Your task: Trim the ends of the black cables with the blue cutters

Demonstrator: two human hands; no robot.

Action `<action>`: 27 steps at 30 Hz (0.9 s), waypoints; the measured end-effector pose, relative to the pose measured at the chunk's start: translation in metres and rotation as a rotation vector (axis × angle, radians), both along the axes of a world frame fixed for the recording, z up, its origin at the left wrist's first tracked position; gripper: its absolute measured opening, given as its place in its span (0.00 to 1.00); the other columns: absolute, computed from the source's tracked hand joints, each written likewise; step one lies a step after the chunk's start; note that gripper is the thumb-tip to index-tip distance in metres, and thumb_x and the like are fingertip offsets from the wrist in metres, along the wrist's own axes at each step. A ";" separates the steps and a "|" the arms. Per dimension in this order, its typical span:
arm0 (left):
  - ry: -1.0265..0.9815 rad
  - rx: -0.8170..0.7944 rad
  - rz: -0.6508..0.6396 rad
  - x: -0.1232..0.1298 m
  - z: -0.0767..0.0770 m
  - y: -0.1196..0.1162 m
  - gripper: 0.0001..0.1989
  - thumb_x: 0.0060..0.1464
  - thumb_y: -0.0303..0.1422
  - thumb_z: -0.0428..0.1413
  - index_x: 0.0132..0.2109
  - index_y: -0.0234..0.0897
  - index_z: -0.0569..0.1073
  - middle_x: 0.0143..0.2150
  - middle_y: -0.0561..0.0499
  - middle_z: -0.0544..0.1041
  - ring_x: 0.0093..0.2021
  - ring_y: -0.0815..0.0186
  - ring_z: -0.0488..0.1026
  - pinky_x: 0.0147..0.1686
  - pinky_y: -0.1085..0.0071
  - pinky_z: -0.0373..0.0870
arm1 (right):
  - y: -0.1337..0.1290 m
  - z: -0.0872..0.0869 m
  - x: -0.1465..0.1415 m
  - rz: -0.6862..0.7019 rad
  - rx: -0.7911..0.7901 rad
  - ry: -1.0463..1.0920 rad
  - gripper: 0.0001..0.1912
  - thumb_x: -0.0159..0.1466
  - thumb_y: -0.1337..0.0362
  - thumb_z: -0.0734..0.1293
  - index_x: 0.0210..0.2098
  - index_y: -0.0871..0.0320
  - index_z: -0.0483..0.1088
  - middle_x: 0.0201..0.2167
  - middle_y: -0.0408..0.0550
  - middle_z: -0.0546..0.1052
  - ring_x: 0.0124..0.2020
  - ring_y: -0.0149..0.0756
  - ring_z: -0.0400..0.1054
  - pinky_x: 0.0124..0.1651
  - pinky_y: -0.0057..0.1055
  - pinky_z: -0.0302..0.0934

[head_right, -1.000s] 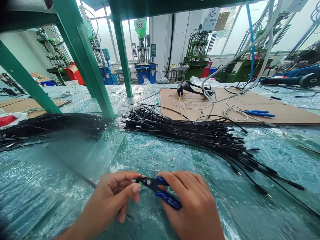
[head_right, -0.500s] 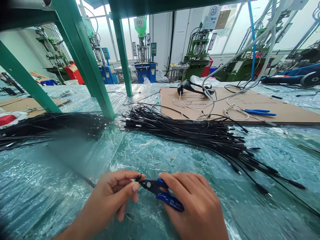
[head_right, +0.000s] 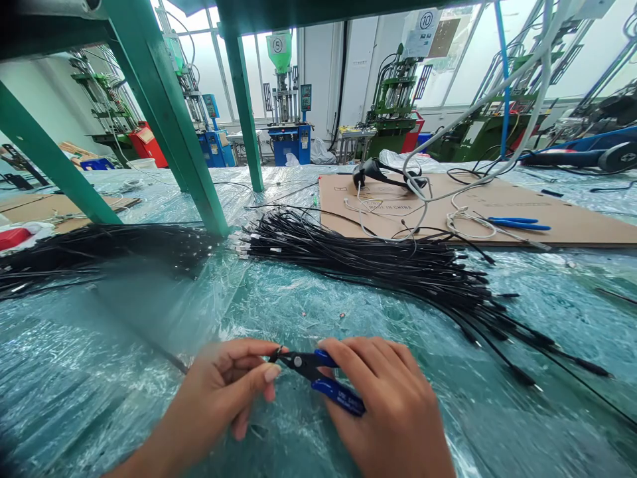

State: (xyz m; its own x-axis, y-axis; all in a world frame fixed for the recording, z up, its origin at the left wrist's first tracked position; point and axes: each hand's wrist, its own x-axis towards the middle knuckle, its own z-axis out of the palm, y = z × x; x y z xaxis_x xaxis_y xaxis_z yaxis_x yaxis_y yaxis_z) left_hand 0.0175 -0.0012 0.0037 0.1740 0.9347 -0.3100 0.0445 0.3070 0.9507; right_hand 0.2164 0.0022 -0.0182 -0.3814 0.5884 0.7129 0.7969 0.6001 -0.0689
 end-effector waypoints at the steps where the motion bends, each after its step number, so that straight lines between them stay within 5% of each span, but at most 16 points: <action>1: 0.004 0.000 -0.003 0.000 0.001 0.000 0.15 0.52 0.38 0.61 0.42 0.32 0.79 0.23 0.53 0.73 0.13 0.78 0.60 0.14 0.80 0.58 | 0.000 0.000 0.000 0.000 -0.005 0.000 0.08 0.62 0.67 0.64 0.41 0.55 0.71 0.31 0.43 0.77 0.32 0.32 0.71 0.36 0.30 0.62; 27: 0.015 -0.001 -0.005 0.000 0.000 0.000 0.13 0.52 0.35 0.59 0.42 0.30 0.77 0.23 0.54 0.74 0.12 0.78 0.60 0.13 0.81 0.58 | -0.005 0.004 0.001 0.011 0.025 -0.021 0.08 0.63 0.70 0.63 0.41 0.56 0.71 0.31 0.43 0.78 0.31 0.32 0.71 0.40 0.31 0.59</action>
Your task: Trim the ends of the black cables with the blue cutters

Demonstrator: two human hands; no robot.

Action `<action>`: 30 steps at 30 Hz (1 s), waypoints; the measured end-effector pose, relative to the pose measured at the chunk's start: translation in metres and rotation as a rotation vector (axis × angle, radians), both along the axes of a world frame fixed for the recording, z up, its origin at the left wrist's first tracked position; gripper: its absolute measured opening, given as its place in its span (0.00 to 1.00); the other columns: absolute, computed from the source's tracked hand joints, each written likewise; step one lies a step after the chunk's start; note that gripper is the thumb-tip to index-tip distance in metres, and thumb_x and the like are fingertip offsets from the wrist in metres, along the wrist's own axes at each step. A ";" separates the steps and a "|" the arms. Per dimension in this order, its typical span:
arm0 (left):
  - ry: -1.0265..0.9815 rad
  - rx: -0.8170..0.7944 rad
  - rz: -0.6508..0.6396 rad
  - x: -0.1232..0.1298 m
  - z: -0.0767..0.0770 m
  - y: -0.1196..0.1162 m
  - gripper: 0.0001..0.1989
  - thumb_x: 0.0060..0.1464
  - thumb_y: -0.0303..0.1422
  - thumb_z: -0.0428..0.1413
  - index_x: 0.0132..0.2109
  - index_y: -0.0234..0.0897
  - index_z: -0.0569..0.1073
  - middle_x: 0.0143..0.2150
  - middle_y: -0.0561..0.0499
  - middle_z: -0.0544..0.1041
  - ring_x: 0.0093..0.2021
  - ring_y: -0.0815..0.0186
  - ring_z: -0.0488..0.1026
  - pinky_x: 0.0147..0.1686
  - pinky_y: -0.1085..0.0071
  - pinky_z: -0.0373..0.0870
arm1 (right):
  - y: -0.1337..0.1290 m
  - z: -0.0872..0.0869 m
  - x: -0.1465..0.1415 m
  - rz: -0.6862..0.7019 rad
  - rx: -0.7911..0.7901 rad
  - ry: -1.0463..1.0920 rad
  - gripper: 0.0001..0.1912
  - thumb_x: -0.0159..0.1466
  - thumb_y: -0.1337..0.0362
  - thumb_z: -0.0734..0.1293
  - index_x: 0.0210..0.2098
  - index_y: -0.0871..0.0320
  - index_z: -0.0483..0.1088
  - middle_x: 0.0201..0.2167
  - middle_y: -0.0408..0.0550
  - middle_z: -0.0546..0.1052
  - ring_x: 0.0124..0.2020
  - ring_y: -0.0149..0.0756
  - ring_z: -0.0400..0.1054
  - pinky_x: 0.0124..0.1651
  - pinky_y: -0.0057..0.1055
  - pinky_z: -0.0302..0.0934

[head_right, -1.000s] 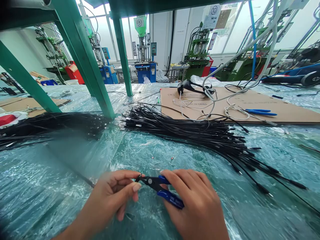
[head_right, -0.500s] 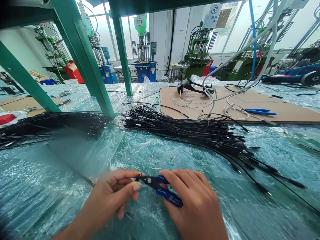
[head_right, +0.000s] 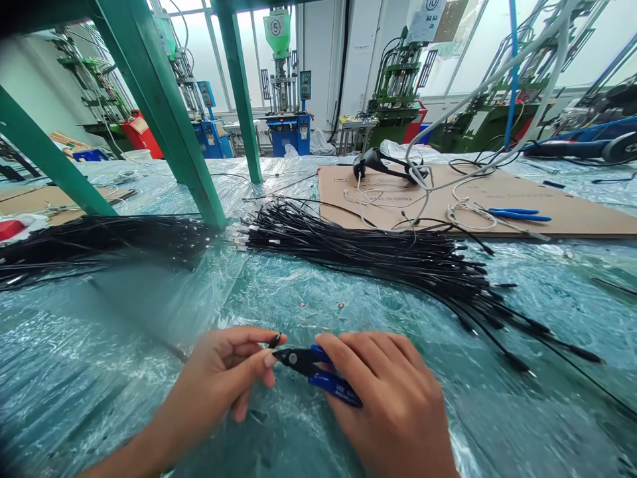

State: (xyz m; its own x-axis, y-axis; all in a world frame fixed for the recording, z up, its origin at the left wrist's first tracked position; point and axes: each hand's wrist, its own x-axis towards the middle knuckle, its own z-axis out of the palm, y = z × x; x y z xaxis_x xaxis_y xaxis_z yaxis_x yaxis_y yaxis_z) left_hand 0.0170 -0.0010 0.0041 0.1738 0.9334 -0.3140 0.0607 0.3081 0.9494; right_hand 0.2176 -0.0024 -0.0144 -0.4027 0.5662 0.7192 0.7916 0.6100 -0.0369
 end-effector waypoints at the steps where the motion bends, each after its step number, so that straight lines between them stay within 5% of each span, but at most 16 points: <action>1: -0.003 0.002 -0.001 0.000 0.000 0.000 0.13 0.53 0.36 0.59 0.42 0.30 0.77 0.23 0.54 0.74 0.12 0.78 0.60 0.14 0.81 0.59 | 0.000 0.001 0.000 -0.002 0.003 0.006 0.08 0.63 0.70 0.63 0.40 0.56 0.71 0.31 0.43 0.78 0.31 0.32 0.71 0.39 0.31 0.60; 30: -0.030 0.000 0.020 0.000 -0.002 0.000 0.14 0.50 0.36 0.61 0.41 0.32 0.76 0.23 0.54 0.75 0.12 0.78 0.61 0.13 0.80 0.60 | 0.004 -0.002 -0.003 -0.022 0.007 0.018 0.07 0.65 0.67 0.61 0.38 0.56 0.71 0.29 0.43 0.77 0.29 0.31 0.71 0.36 0.30 0.59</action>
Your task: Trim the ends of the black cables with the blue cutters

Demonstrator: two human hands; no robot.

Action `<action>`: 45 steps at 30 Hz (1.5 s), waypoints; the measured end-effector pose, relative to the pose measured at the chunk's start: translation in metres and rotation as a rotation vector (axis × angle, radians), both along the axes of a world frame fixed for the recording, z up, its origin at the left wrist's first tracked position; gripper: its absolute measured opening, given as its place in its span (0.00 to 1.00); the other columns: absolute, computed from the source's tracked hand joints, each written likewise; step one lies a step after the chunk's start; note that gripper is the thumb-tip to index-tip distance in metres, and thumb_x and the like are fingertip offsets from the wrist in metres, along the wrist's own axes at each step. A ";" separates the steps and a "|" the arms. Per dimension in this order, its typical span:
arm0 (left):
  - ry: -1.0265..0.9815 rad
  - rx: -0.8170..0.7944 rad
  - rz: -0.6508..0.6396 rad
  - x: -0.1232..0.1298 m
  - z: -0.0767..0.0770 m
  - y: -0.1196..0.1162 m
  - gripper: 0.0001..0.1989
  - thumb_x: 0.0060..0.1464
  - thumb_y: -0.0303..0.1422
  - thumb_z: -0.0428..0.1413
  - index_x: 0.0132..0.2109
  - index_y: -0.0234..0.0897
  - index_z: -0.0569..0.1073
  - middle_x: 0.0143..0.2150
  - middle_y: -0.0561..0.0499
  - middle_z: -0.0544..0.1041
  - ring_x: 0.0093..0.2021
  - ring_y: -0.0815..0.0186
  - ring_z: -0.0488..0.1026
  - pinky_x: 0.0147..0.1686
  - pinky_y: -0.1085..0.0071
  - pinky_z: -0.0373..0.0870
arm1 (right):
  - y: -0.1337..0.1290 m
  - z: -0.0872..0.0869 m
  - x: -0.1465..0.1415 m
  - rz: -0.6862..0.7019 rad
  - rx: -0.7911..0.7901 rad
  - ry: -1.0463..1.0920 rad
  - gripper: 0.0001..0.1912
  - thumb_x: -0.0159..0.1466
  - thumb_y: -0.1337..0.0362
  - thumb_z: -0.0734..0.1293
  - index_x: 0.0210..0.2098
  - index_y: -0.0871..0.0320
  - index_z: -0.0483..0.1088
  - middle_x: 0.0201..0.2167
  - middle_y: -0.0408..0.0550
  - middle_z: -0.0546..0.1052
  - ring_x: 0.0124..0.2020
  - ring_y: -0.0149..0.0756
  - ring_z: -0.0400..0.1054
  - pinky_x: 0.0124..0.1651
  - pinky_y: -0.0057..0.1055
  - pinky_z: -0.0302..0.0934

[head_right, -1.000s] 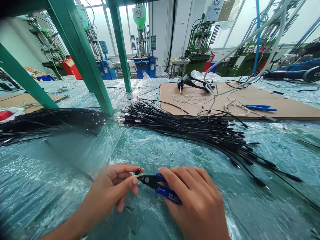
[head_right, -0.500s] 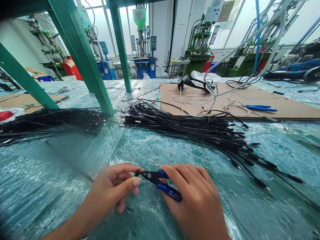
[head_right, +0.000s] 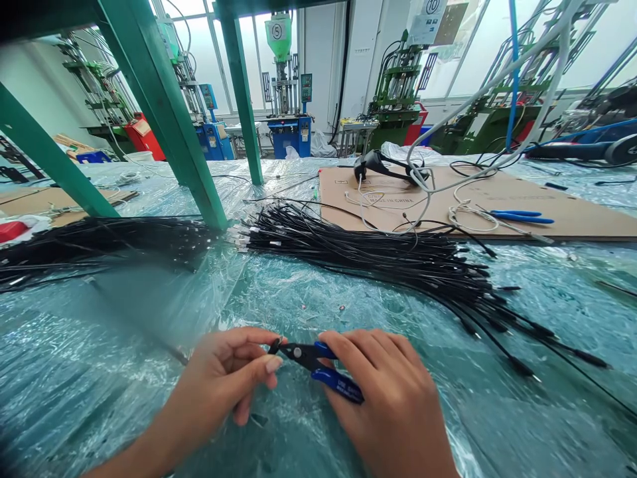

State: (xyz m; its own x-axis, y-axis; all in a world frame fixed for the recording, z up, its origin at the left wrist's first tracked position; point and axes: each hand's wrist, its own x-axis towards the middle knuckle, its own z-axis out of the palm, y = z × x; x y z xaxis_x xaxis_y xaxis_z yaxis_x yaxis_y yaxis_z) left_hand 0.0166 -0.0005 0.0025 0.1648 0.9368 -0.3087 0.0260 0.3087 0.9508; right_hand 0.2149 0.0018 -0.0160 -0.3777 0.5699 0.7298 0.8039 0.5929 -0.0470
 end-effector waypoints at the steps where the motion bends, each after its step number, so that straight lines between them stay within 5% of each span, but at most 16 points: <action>1: -0.001 0.003 -0.004 0.000 0.000 0.000 0.14 0.50 0.36 0.61 0.41 0.32 0.77 0.23 0.54 0.75 0.12 0.78 0.61 0.13 0.80 0.60 | 0.000 0.000 0.000 0.001 -0.002 0.003 0.07 0.65 0.67 0.61 0.38 0.56 0.71 0.29 0.43 0.77 0.29 0.31 0.71 0.36 0.30 0.59; 13: -0.064 0.004 -0.005 0.002 0.000 0.002 0.10 0.47 0.35 0.62 0.35 0.33 0.73 0.22 0.55 0.74 0.12 0.78 0.61 0.13 0.82 0.59 | -0.003 -0.003 0.005 0.087 -0.066 0.005 0.10 0.62 0.70 0.65 0.42 0.56 0.72 0.32 0.42 0.77 0.34 0.30 0.70 0.43 0.29 0.58; 45: -0.065 -0.002 0.004 0.001 0.001 0.001 0.10 0.47 0.35 0.62 0.34 0.34 0.72 0.21 0.56 0.74 0.12 0.78 0.61 0.13 0.82 0.60 | 0.002 -0.002 -0.001 0.033 -0.017 0.015 0.08 0.65 0.69 0.61 0.40 0.58 0.71 0.30 0.43 0.76 0.31 0.29 0.69 0.40 0.29 0.57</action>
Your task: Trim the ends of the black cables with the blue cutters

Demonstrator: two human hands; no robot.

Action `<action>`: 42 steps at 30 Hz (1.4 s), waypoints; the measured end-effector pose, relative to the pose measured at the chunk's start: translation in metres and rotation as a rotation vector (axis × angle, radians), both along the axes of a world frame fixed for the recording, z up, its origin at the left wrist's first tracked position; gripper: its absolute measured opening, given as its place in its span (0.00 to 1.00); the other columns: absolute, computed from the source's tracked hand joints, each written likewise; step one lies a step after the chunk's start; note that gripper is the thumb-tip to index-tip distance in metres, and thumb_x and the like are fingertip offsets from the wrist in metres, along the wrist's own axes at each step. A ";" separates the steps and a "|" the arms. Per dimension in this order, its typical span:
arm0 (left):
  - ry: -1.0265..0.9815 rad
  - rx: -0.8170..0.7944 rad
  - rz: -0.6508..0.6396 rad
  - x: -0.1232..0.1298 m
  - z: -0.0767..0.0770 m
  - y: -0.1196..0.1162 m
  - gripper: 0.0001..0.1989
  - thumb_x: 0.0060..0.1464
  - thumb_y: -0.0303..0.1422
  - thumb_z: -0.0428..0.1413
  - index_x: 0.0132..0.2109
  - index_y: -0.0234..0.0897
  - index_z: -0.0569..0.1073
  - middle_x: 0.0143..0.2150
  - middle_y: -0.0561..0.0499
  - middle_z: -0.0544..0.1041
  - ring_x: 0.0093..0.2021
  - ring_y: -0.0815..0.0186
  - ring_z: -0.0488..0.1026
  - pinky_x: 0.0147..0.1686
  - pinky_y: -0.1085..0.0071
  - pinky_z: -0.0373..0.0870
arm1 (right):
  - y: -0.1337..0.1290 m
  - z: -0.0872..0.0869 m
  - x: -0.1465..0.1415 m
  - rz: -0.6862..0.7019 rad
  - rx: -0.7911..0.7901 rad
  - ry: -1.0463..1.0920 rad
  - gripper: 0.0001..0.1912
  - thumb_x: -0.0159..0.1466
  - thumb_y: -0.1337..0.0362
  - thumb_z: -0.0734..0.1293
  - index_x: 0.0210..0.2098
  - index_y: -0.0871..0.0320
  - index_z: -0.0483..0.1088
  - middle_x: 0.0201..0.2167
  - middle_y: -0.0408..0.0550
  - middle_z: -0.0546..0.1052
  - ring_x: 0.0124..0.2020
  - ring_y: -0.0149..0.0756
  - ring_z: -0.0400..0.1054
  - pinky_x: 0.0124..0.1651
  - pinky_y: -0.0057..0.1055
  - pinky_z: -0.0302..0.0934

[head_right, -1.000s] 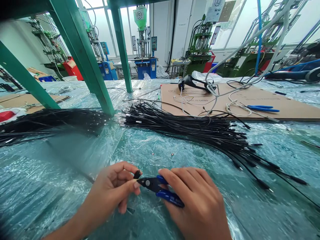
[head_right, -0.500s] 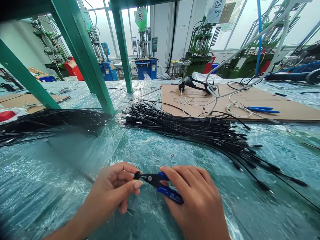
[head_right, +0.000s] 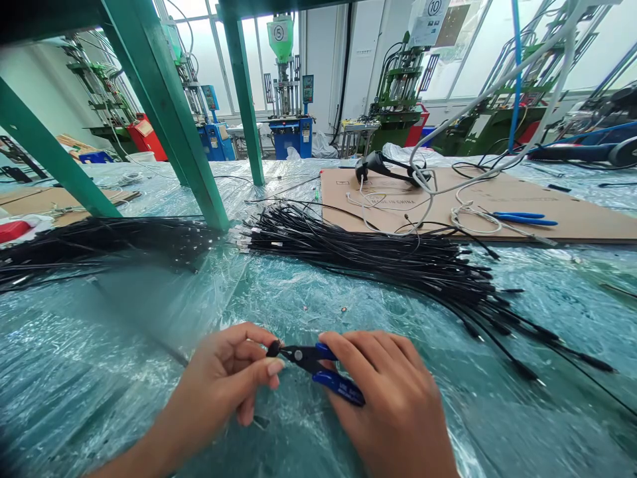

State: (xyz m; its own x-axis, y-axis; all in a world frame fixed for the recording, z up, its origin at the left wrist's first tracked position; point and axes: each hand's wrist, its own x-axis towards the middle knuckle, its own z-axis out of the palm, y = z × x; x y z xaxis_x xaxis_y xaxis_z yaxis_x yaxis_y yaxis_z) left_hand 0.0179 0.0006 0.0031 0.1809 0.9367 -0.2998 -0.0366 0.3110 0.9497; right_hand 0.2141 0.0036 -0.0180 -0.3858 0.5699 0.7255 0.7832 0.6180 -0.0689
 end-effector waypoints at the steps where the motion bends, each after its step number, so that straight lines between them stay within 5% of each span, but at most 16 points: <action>1: 0.006 0.001 -0.003 0.000 0.000 0.000 0.10 0.48 0.35 0.62 0.35 0.34 0.72 0.21 0.56 0.74 0.12 0.78 0.62 0.13 0.82 0.60 | 0.000 0.000 0.000 -0.001 0.004 0.001 0.08 0.65 0.68 0.61 0.39 0.58 0.71 0.30 0.43 0.76 0.31 0.29 0.69 0.40 0.29 0.57; 12: 0.031 -0.012 -0.026 -0.001 0.000 -0.002 0.11 0.51 0.36 0.60 0.38 0.33 0.73 0.22 0.54 0.75 0.11 0.78 0.62 0.13 0.81 0.58 | -0.003 -0.003 0.008 0.021 -0.023 -0.069 0.10 0.62 0.69 0.66 0.44 0.56 0.71 0.33 0.43 0.78 0.34 0.33 0.72 0.42 0.31 0.59; 42: 0.044 -0.015 -0.091 -0.001 0.000 -0.002 0.15 0.57 0.38 0.56 0.44 0.30 0.78 0.25 0.51 0.75 0.13 0.78 0.62 0.14 0.80 0.58 | 0.000 -0.001 -0.004 -0.037 -0.010 0.030 0.08 0.63 0.67 0.61 0.37 0.56 0.72 0.28 0.43 0.77 0.28 0.32 0.72 0.33 0.30 0.63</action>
